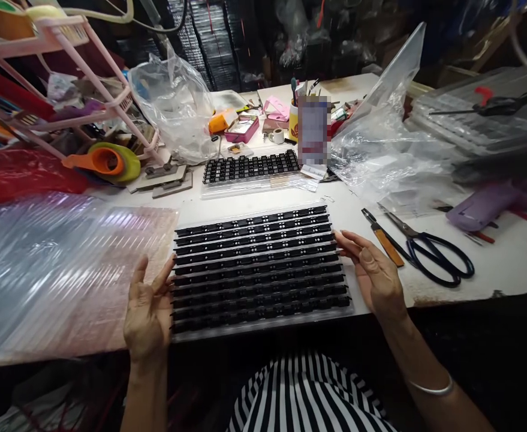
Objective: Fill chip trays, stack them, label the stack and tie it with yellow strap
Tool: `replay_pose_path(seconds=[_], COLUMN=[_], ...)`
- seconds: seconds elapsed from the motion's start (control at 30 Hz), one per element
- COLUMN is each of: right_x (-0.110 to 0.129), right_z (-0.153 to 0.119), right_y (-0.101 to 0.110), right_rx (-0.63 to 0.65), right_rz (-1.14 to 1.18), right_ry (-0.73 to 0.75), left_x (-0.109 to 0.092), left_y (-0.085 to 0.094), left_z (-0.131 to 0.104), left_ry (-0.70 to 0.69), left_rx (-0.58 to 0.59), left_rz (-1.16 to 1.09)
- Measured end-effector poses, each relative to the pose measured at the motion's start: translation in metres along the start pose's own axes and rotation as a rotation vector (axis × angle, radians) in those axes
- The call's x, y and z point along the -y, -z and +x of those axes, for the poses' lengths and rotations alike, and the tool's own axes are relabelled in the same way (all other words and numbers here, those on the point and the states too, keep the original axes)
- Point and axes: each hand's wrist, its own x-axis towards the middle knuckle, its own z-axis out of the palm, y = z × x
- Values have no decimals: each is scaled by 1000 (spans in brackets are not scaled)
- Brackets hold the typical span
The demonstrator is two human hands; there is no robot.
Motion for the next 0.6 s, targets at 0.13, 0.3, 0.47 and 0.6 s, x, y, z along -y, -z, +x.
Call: replay_pose_path(seconds=[0.13,0.3,0.47,0.6], right_x=[0,0,-1,-6], right_z=[0,0,-3,-2], right_y=[0,2,3,6], right_rx=[-12,-32,17,142], right_rz=[-10,-61,-114,-343], right_ry=[0,-8,-65,-169], left_x=[-1,-1,4,7], left_y=[1,1,-1,-3], left_z=[0,0,2,6], left_ry=[6,1,1,78], left_rx=[-21,-17,-3,75], left_rz=[17,4,18,70])
